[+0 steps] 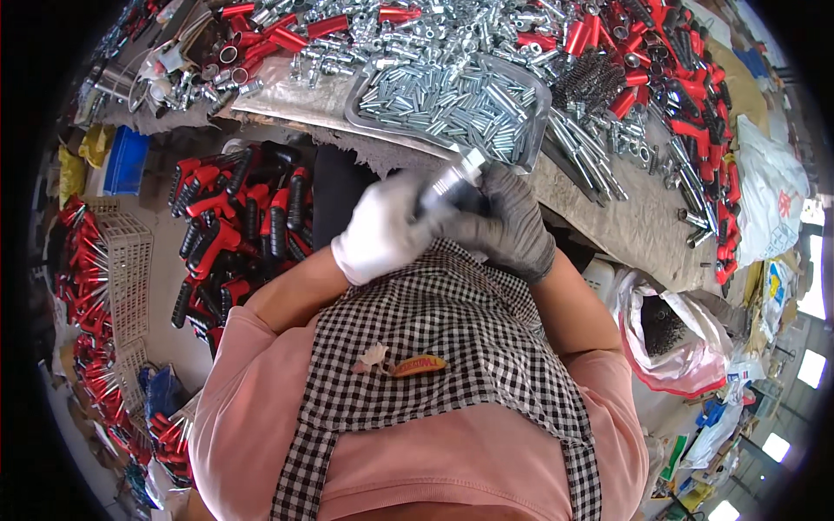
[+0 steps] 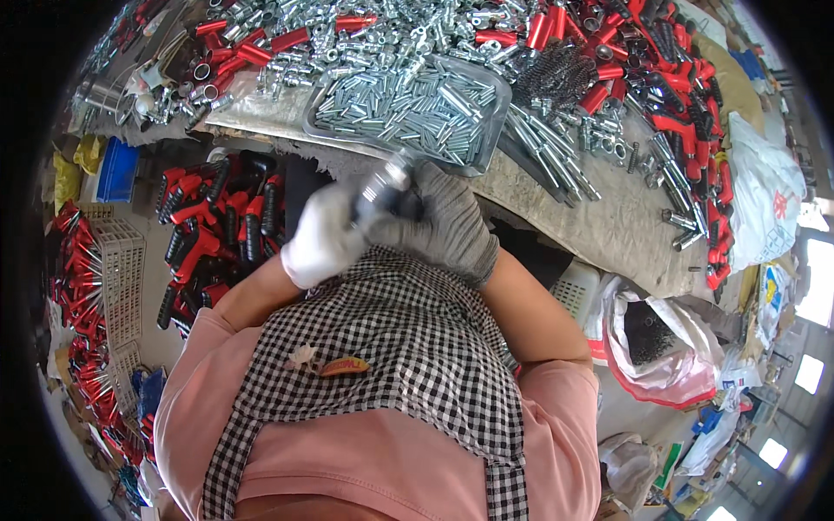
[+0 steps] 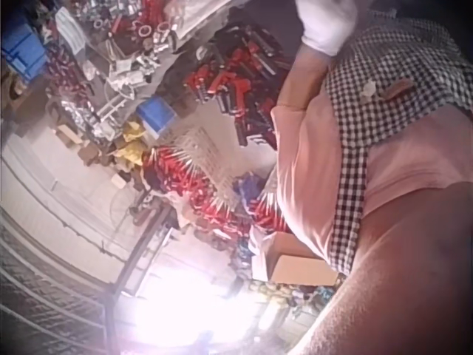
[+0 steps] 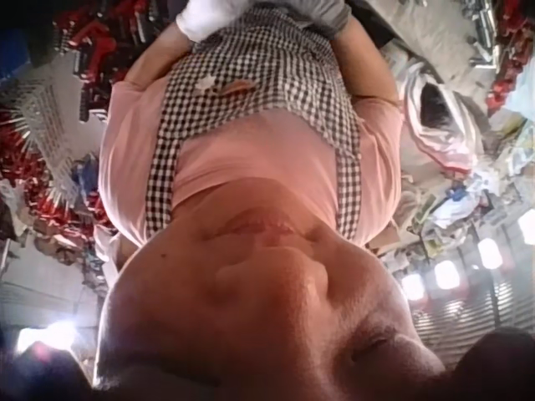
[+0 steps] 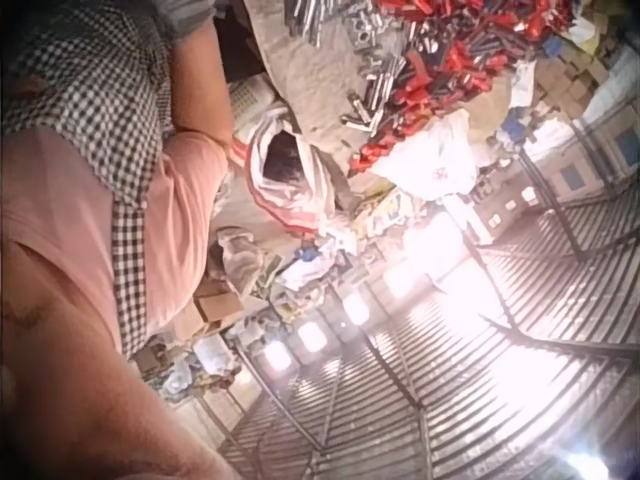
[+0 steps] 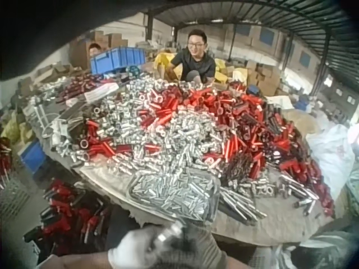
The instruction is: Assembling hardware T-handle wrenches by fitting metal shafts into red plastic handles at a factory workstation.
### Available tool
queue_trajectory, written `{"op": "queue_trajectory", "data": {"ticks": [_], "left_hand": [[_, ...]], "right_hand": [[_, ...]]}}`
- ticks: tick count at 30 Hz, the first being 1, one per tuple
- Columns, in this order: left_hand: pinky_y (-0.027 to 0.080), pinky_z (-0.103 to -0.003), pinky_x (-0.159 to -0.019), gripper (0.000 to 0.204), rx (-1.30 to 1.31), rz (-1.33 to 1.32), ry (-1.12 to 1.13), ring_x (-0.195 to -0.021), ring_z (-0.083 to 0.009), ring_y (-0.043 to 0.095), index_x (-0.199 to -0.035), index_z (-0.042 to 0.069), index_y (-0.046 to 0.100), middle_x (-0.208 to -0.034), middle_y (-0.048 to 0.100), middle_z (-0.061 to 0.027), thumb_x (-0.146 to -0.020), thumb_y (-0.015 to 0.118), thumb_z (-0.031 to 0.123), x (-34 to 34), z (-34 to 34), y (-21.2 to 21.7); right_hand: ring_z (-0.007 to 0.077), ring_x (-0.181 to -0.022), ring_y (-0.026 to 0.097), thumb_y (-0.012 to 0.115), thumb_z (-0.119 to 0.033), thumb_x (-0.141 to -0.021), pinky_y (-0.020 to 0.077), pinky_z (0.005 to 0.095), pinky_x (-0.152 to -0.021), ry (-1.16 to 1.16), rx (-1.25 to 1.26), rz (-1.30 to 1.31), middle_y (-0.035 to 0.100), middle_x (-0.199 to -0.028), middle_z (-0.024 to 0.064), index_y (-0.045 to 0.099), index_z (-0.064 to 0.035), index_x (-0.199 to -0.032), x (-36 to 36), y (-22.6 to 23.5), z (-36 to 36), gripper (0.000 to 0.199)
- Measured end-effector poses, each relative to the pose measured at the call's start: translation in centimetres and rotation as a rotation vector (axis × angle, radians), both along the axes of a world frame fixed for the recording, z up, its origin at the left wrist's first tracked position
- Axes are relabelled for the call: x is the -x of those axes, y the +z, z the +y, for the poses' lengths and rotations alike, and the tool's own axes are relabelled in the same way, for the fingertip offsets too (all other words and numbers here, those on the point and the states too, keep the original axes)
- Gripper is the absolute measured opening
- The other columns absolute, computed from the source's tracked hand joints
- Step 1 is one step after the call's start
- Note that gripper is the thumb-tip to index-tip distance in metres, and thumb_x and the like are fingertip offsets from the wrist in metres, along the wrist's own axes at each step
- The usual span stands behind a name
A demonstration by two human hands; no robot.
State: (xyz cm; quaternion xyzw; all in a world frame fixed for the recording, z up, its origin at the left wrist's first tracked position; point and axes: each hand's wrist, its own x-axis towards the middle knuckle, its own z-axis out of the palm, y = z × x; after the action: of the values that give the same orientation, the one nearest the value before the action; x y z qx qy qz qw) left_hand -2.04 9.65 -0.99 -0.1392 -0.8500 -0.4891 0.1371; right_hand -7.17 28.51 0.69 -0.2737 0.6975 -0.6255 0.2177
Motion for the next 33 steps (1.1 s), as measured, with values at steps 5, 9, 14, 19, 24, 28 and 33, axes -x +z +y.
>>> {"op": "queue_trajectory", "data": {"ticks": [5, 9, 14, 19, 24, 28, 33], "left_hand": [[0.053, -0.029, -0.063, 0.031, -1.028, -0.179, 0.181, -0.064, -0.0158, 0.060, -0.086, 0.001, 0.057, -0.074, 0.060, -0.0100, -0.104, 0.037, 0.016, 2.2, -3.6, 0.7], [0.050, -0.050, -0.093, 0.025, -1.659, -0.639, 0.206, -0.090, -0.0299, 0.064, -0.098, -0.001, 0.055, -0.094, 0.064, -0.0153, -0.101, 0.045, 0.022, 0.9, -1.7, -2.7], [0.042, -0.053, -0.103, 0.036, -2.110, -1.424, 0.040, -0.111, -0.0322, 0.059, -0.127, 0.002, 0.053, -0.129, 0.058, -0.0168, -0.096, 0.053, 0.020, 2.9, 4.5, -15.6], [0.045, -0.041, -0.100, 0.040, -1.610, -1.733, -0.203, -0.117, -0.0227, 0.056, -0.134, 0.012, 0.052, -0.131, 0.058, -0.0089, -0.099, 0.048, 0.031, 3.7, 12.9, -25.6], [0.047, -0.036, -0.094, 0.039, -1.377, -1.687, -0.371, -0.115, -0.0196, 0.056, -0.132, 0.013, 0.053, -0.126, 0.060, -0.0082, -0.100, 0.046, 0.034, 3.2, 13.0, -29.4], [0.048, -0.035, -0.093, 0.040, -1.391, -1.672, -0.453, -0.114, -0.0189, 0.057, -0.132, 0.012, 0.053, -0.125, 0.061, -0.0080, -0.100, 0.045, 0.034, 3.7, 13.4, -29.7], [0.048, -0.035, -0.093, 0.040, -1.358, -1.652, -0.389, -0.114, -0.0191, 0.057, -0.132, 0.012, 0.053, -0.125, 0.060, -0.0081, -0.100, 0.045, 0.035, 3.5, 12.2, -29.1]], "right_hand": [[0.0267, -0.092, 0.065, 0.090, -0.035, -0.063, 0.0510, 0.0356, -0.086, 0.103, -0.304, 0.730, 0.067, -0.102, 0.0115, 0.036, -0.0092, -0.146, -1.5, -2.5, 0.6, 0.102], [0.0275, -0.100, 0.065, 0.075, -0.019, -0.075, 0.0526, 0.0370, -0.088, 0.051, -0.194, 0.026, 0.066, -0.109, 0.0140, 0.048, -0.0060, -0.140, -2.1, -3.3, 5.4, 0.071], [0.0226, -0.091, 0.066, 0.069, -0.008, -0.076, 0.0547, 0.0350, -0.075, -0.279, 0.035, -0.963, 0.067, -0.101, 0.0111, 0.055, 0.0013, -0.127, -4.2, -7.5, 8.5, 0.054], [0.0279, -0.071, 0.065, 0.066, -0.005, -0.074, 0.0536, 0.0375, -0.063, -0.745, 0.151, -1.235, 0.068, -0.089, 0.0117, 0.061, 0.0039, -0.113, -5.4, -21.0, 8.9, 0.040], [0.0279, -0.071, 0.063, 0.062, -0.008, -0.073, 0.0539, 0.0375, -0.064, -0.587, -0.132, -1.141, 0.066, -0.084, 0.0150, 0.063, 0.0039, -0.107, -3.8, -20.7, 7.3, 0.036], [0.0280, -0.069, 0.063, 0.063, -0.008, -0.073, 0.0534, 0.0374, -0.063, -0.567, -0.171, -0.881, 0.067, -0.084, 0.0150, 0.063, 0.0033, -0.107, -4.9, -29.6, 11.5, 0.036], [0.0270, -0.066, 0.063, 0.065, -0.010, -0.074, 0.0531, 0.0356, -0.061, -0.747, -0.047, -1.156, 0.067, -0.083, 0.0143, 0.063, 0.0030, -0.107, -3.2, -22.7, 6.9, 0.035]]}}
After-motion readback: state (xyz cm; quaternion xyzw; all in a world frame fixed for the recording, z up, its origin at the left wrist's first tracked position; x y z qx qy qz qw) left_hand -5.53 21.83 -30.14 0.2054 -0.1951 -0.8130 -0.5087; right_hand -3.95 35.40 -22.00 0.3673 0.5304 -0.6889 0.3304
